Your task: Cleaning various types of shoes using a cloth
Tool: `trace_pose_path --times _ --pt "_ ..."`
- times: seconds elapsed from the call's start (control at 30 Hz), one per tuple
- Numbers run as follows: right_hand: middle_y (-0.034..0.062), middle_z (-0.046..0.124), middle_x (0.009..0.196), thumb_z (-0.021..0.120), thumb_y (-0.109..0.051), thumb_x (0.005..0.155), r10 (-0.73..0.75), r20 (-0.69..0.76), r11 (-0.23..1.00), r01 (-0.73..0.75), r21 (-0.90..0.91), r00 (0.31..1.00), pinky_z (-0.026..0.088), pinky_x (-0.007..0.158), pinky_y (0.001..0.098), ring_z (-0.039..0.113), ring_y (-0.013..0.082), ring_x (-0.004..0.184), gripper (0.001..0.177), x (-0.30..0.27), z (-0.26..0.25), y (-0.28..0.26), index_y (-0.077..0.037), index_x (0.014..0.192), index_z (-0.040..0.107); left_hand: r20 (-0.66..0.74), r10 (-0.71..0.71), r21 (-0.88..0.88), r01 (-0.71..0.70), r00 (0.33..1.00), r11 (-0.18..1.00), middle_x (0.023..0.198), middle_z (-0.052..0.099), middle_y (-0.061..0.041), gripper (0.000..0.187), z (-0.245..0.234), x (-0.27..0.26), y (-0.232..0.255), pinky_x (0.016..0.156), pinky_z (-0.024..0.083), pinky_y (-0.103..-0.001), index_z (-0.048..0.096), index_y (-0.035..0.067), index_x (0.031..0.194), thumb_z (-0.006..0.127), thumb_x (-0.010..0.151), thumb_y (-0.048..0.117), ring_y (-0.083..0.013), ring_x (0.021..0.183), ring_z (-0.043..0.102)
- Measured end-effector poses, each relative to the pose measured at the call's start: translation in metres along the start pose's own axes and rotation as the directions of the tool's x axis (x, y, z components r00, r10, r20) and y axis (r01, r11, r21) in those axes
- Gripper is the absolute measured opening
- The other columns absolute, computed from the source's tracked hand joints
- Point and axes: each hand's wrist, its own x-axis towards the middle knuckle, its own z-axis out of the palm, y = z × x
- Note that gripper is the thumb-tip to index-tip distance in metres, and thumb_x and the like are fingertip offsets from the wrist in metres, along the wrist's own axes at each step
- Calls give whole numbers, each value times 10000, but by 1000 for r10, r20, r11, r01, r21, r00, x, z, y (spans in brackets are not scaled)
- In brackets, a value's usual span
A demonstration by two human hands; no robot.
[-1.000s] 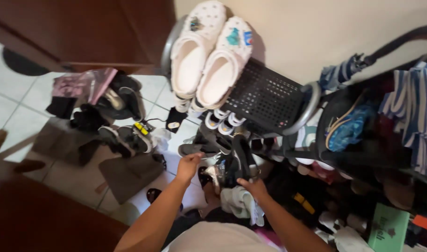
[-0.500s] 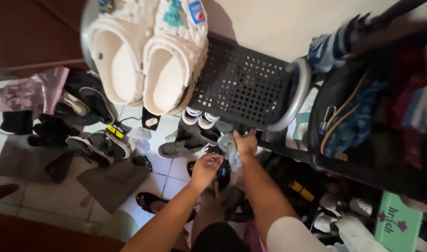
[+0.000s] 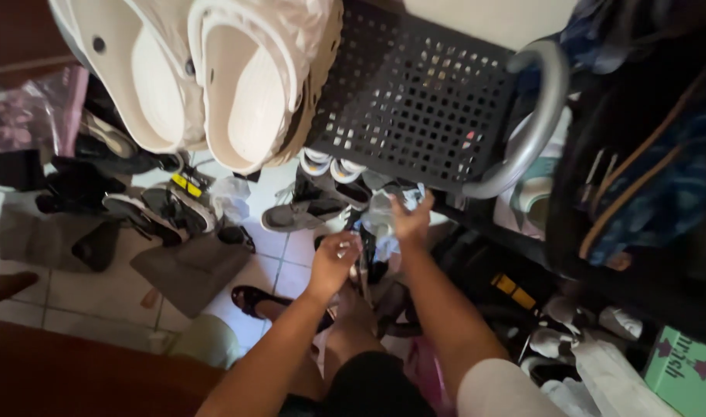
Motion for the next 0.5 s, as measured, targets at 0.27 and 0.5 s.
trace_pose_path --times 0.27,0.5 --pt "240 663 1256 897 -456 686 -1 298 961 83 -264 955 496 977 467 626 418 1180 988 -21 -5 58 -82 1469 424 -141 -216 166 238 966 957 819 735 -74 301 -43 -12 -67 663 541 -303 742 -3 1049 765 815 185 -145 729 694" --pt "215 661 1281 897 -420 673 48 593 840 289 -459 804 498 994 454 629 390 1197 956 -24 55 81 -93 1454 453 -162 -568 -66 565 807 822 641 688 -115 248 -87 -37 -151 435 454 -334 720 15 1059 675 836 115 -191 477 620"
